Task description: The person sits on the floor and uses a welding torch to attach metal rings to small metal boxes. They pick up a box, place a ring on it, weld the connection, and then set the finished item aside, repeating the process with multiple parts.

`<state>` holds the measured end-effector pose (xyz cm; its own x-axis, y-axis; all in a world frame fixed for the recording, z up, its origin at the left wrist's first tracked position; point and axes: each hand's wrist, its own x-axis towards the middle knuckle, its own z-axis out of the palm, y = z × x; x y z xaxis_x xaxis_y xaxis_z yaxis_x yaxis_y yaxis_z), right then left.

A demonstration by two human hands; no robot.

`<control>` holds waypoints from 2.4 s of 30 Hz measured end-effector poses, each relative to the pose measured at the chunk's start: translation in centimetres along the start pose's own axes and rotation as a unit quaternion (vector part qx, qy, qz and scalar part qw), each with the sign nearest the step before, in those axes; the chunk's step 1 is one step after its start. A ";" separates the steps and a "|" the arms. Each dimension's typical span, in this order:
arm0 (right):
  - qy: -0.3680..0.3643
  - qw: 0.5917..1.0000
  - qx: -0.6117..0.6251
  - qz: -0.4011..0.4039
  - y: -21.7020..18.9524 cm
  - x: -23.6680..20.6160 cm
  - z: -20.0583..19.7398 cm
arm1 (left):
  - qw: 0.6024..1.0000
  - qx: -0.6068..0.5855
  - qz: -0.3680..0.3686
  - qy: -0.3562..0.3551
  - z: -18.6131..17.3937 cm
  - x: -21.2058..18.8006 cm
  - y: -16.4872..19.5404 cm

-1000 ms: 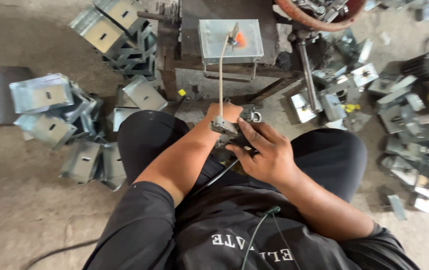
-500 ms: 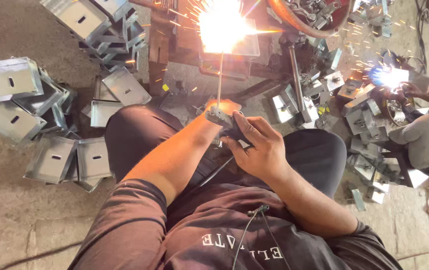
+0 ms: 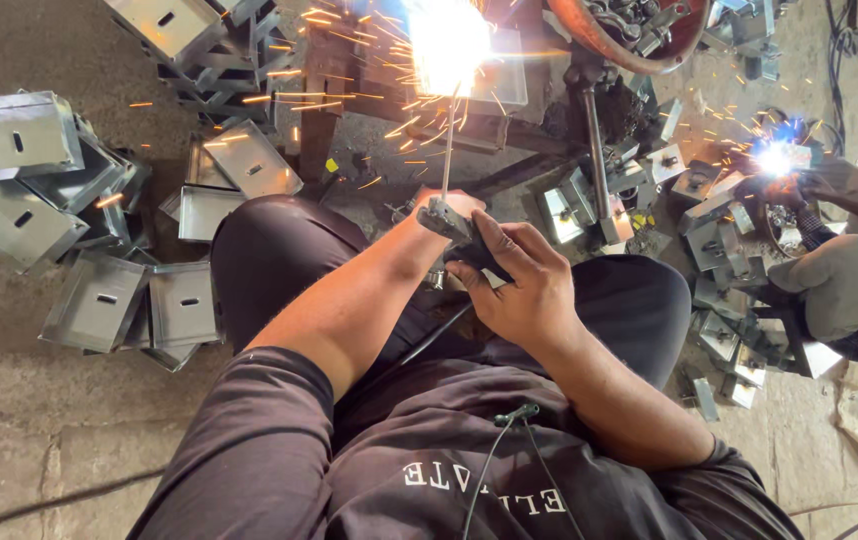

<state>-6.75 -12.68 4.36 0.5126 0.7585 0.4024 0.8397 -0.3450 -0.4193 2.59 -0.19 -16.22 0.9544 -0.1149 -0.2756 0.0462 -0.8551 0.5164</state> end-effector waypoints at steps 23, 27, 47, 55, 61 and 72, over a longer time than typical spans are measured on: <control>0.005 1.000 -0.002 -0.007 0.5 0.2 0.3 | 1.000 -0.001 0.005 -0.010 -0.3 0.3 -0.6; 0.009 1.000 -0.020 0.003 1.0 0.3 0.5 | 1.000 -0.004 0.007 -0.010 -0.5 0.6 -0.5; 0.013 1.000 -0.023 -0.010 1.5 0.6 0.3 | 1.000 -0.006 0.012 -0.018 -0.6 0.7 -0.3; 0.019 0.999 -0.025 -0.005 0.6 0.3 1.0 | 1.000 0.001 0.011 -0.024 -1.0 -1.1 -0.4; 0.155 0.988 0.014 -0.022 3.4 -1.5 -0.4 | 0.998 0.029 -0.006 -0.047 -3.4 -4.7 0.2; 0.361 0.662 0.547 0.364 23.9 -10.9 -11.5 | 0.931 -0.095 -0.006 0.354 -15.0 -7.3 -6.4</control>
<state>9.85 -35.57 -0.65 0.9937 0.0124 -0.1111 -0.1055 0.4322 -0.8956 -0.28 13.75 -5.34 0.9059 0.3129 0.2854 0.0453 -0.7417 0.6692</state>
